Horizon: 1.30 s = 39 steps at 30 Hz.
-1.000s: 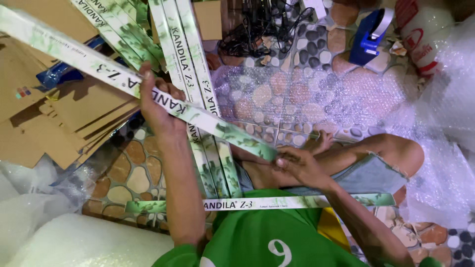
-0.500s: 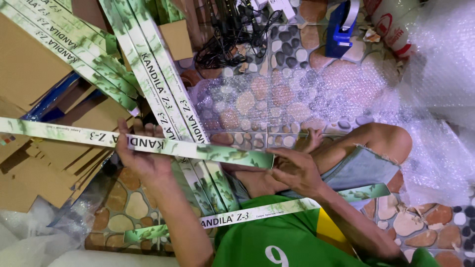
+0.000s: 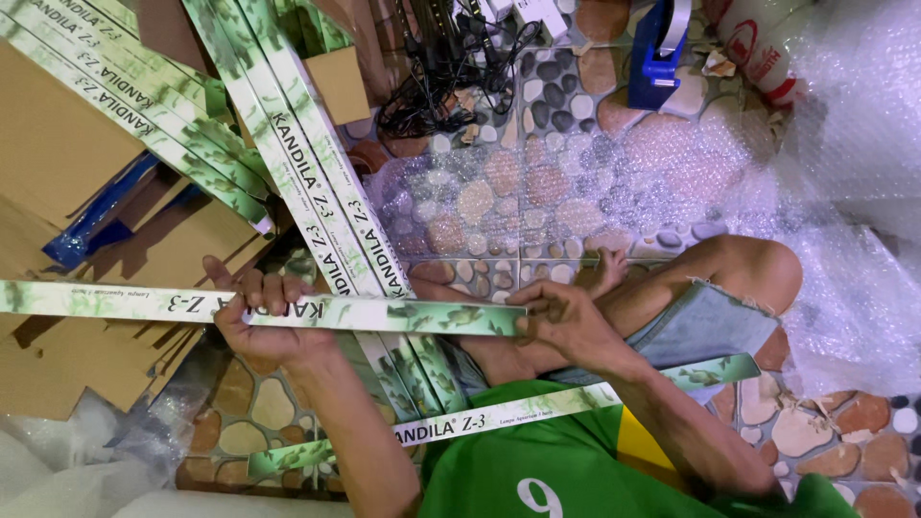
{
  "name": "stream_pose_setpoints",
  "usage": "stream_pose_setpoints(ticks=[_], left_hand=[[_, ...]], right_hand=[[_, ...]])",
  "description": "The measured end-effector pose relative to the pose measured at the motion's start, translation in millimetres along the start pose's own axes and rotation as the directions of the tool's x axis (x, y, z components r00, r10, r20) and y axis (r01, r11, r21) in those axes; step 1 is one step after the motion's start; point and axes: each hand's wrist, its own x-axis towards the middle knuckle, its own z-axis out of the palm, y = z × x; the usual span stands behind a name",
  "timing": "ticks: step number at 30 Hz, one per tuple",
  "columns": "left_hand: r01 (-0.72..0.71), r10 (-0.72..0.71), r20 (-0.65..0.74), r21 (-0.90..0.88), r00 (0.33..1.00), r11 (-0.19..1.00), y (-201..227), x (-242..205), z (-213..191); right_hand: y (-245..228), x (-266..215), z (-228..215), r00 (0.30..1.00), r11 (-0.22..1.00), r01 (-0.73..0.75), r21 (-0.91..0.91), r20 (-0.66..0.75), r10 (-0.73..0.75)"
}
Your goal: The person sits on the floor and unpacks long rectangular boxes labeled 'KANDILA Z-3'. They open the boxes, remove the LED light strips inside, and place the empty boxes back into a larger cardboard container.
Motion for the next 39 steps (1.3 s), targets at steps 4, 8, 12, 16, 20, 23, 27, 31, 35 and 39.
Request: stream_pose_setpoints(ticks=[4, 8, 12, 16, 20, 23, 27, 31, 35, 39], left_hand=[[-0.058, 0.06, 0.076, -0.031, 0.995, 0.998, 0, -4, 7], [-0.102, 0.124, 0.142, -0.153, 0.982, 0.983, -19, -5, 13], [-0.117, 0.138, 0.171, -0.129, 0.975, 0.985, -22, 0, -27], [-0.1, 0.136, 0.2, -0.183, 0.97, 0.978, -22, 2, -22], [-0.103, 0.135, 0.206, -0.158, 0.969, 0.982, -20, 4, -14], [-0.093, 0.114, 0.179, -0.12, 0.977, 0.988, -15, -3, 52], [-0.113, 0.135, 0.226, -0.109, 0.965, 0.988, -16, -1, 49], [-0.102, 0.131, 0.206, -0.146, 0.97, 0.984, -18, -1, 49], [0.033, -0.013, 0.186, -0.105, 0.983, 0.994, -8, 8, -7], [-0.098, 0.102, 0.017, -0.161, 0.995, 0.982, -21, 7, -47]], right_hand=[[-2, -12, 2, 0.999, 0.991, 0.034, -0.126, -0.002, -0.034], [-2, -18, -3, 1.0, 0.996, 0.013, -0.086, 0.021, -0.011], [27, -29, -28, 0.997, 0.997, -0.046, 0.056, 0.061, 0.042], [26, -24, -32, 0.991, 0.99, -0.071, 0.119, 0.122, 0.057], [49, -20, -42, 0.996, 0.998, 0.013, 0.067, 0.091, -0.019], [29, -11, -25, 0.996, 0.998, 0.058, 0.003, 0.072, -0.058], [12, -7, -9, 0.995, 0.994, 0.08, -0.071, 0.06, -0.076], [46, -9, -22, 0.991, 0.991, 0.123, -0.06, -0.046, -0.126], [45, -2, 8, 0.853, 0.865, 0.486, -0.127, -0.148, -0.501], [25, -17, 28, 0.671, 0.659, 0.583, -0.475, -0.176, -0.72]])
